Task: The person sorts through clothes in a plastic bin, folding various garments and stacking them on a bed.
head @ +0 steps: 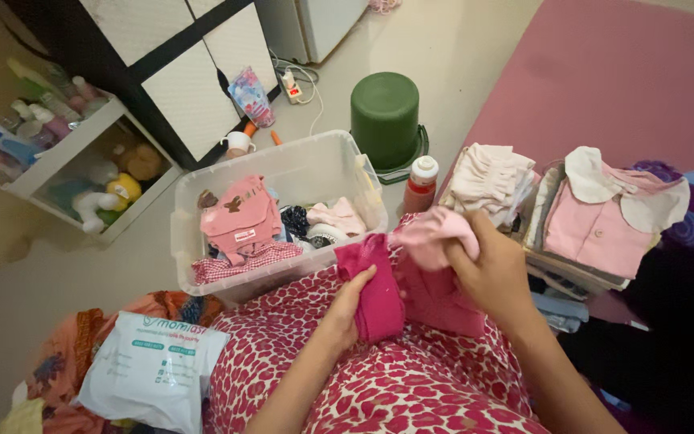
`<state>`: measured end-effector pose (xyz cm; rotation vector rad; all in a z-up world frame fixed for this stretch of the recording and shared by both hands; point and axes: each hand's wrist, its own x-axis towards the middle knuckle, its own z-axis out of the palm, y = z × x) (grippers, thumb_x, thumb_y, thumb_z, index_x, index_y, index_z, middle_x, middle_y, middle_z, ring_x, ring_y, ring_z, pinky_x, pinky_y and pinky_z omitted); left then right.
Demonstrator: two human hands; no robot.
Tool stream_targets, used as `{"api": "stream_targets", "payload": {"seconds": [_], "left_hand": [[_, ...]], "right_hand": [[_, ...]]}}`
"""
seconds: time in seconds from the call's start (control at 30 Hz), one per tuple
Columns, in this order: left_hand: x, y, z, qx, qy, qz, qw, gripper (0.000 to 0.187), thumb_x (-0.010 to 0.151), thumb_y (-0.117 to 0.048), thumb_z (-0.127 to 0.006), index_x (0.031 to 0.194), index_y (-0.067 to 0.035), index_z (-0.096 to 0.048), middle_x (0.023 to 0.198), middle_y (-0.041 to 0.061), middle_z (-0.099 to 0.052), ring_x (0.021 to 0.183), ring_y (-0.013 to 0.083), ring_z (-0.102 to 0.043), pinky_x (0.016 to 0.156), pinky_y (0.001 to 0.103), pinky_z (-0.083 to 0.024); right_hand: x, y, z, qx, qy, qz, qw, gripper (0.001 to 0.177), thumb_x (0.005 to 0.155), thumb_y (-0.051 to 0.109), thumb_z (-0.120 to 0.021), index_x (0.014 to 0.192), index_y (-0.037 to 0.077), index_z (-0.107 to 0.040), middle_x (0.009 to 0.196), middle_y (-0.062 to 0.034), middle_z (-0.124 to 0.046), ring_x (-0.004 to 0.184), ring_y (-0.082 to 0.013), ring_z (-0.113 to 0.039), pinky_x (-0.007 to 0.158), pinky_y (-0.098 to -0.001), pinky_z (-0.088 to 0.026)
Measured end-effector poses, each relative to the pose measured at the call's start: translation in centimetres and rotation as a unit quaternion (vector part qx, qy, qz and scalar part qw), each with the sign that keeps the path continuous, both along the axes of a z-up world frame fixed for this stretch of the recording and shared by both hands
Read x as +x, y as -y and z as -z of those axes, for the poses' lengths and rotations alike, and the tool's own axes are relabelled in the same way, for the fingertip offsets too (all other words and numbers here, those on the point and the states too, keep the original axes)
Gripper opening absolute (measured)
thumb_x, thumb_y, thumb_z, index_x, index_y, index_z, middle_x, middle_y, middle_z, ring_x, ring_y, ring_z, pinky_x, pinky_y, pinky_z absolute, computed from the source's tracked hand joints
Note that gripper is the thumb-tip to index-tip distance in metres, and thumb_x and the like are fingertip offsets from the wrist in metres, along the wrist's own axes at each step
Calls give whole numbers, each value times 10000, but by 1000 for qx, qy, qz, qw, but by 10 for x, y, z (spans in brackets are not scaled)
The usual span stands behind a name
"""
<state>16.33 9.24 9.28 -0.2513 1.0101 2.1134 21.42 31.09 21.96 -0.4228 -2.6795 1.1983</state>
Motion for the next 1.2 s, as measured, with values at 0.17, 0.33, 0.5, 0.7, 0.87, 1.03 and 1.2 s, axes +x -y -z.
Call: {"api": "stream_targets", "payload": {"seconds": [0.17, 0.33, 0.5, 0.7, 0.87, 1.03, 1.2], "left_hand": [[5, 4, -14, -20, -9, 56, 998, 615, 1027, -546, -419, 1357, -55, -588, 1124, 203, -739, 993, 290, -735, 870, 450, -603], [5, -1, -33, 115, 5, 3, 993, 813, 958, -694, -370, 1444, -61, -527, 1316, 171, -682, 1162, 293, -699, 986, 456, -580], [12, 4, -22, 44, 10, 45, 998, 765, 887, -642, -466, 1359, -52, -584, 1214, 159, -711, 1032, 280, -731, 893, 480, -593], [4, -3, -15, -44, -70, 7, 997, 510, 955, -339, -596, 1332, 3, -624, 1185, 207, -718, 976, 292, -735, 888, 462, -610], [4, -1, -24, 42, -46, -3, 998, 534, 972, -356, -507, 1364, -12, -621, 1228, 153, -721, 1066, 248, -724, 931, 426, -589], [6, -9, -24, 71, -21, -7, 997, 553, 1018, -411, -511, 1398, -14, -570, 1251, 142, -696, 1084, 261, -702, 962, 431, -576], [1, -18, -24, -7, -87, -69, 994, 514, 1011, -374, -562, 1398, -36, -536, 1232, 116, -684, 1100, 245, -691, 958, 438, -568]], "right_hand": [[0, 26, -13, 99, -243, -158, 952, 652, 747, 172, -775, 1347, 0, -588, 1217, -162, -649, 1101, -310, -658, 972, -397, -520], [14, 51, 27, 158, -194, -384, 889, 553, 706, 99, -764, 1225, -13, -606, 1462, -198, -545, 1362, -376, -484, 1107, -467, -396], [26, 38, 30, 92, -96, -438, 889, 441, 695, 68, -751, 1111, 13, -615, 1575, -185, -505, 1480, -339, -389, 1177, -462, -344], [28, 7, 23, -184, 22, -263, 947, 469, 822, 248, -751, 1246, 71, -655, 1248, -150, -716, 1166, -253, -698, 986, -386, -546], [5, -14, 70, 75, -68, -37, 994, 507, 836, 367, -797, 1151, 8, -628, 1008, -175, -663, 938, -333, -660, 815, -430, -523], [1, -15, 81, 159, -48, -58, 984, 502, 748, 389, -837, 1015, 17, -634, 955, -180, -671, 920, -363, -640, 798, -447, -503], [10, -18, 39, -146, 61, 11, 987, 452, 790, 335, -785, 1079, 59, -575, 939, -81, -704, 854, -230, -726, 745, -366, -595]]}}
